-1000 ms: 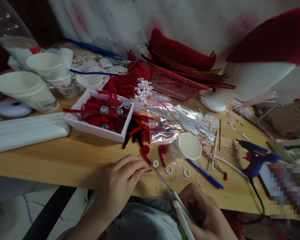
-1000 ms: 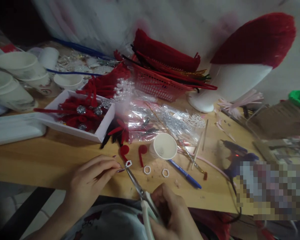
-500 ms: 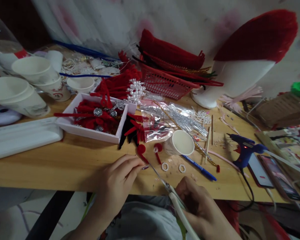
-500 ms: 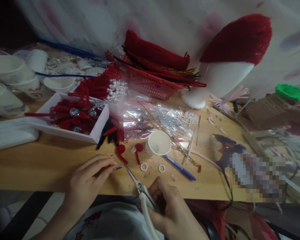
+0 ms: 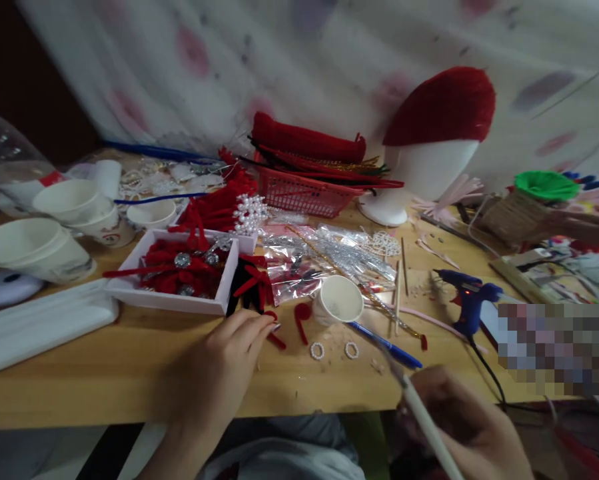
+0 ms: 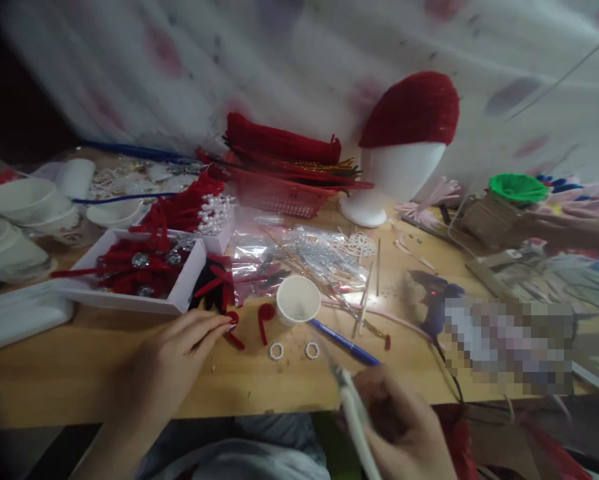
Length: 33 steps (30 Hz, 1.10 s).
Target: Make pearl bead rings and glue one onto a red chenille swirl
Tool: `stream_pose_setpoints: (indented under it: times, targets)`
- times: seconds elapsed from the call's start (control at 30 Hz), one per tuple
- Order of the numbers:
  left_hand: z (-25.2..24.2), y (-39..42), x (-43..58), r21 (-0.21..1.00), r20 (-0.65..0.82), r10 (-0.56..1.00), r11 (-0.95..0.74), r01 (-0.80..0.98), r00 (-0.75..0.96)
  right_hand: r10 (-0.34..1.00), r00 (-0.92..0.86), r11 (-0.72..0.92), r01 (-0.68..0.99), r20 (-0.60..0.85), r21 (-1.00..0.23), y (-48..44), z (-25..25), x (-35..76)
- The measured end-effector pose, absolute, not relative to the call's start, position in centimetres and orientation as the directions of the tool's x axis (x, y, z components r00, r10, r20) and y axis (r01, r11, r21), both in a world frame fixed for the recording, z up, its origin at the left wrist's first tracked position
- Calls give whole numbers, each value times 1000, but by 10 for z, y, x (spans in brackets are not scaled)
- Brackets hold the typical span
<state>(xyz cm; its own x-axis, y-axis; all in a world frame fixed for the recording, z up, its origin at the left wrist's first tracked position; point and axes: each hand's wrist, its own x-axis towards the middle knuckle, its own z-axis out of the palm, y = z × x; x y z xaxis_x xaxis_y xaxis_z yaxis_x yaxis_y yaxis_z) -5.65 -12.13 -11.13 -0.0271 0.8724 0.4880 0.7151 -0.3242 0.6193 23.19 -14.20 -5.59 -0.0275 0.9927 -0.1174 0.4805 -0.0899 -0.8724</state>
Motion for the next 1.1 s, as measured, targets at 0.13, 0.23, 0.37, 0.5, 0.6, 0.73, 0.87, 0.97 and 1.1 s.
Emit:
stream_pose_setpoints:
  times: [0.13, 0.23, 0.37, 0.5, 0.6, 0.73, 0.87, 0.97, 1.1]
  targets:
    - [-96, -104, -51, 595, 364, 926, -316, 739, 102, 976, 212, -98, 623, 46, -776, -116, -64, 267]
    - [-85, -85, -40, 597, 291, 940, -325, 733, 179, 954, 283, -171, 784, 98, -597, -95, -75, 282]
    - [-77, -58, -29, 533, 108, 954, -293, 794, 279, 943, 241, -164, 937, 228, -308, -78, -85, 283]
    - [-81, -41, -25, 513, 80, 934, -338, 789, 348, 964, 123, -98, 989, 238, -115, -71, -86, 276]
    - [-85, -32, -25, 517, 71, 920, -364, 775, 385, 979, 75, -71, 997, 191, -24, -67, -79, 271]
    - [-83, -26, -25, 533, 46, 912, -368, 762, 408, 978, 124, -115, 992, 166, -60, -54, -68, 265]
    - [-74, -27, -23, 559, 62, 914, -365, 745, 401, 985, 136, -118, 980, 107, -160, -32, -63, 254]
    - [-68, -32, -29, 576, 92, 930, -341, 743, 356, 987, 155, -139, 962, 51, -236, -18, -63, 250]
    - [-66, -44, -44, 724, 170, 970, -244, 645, 176, 984, 171, -141, 911, 44, -387, -12, -53, 260]
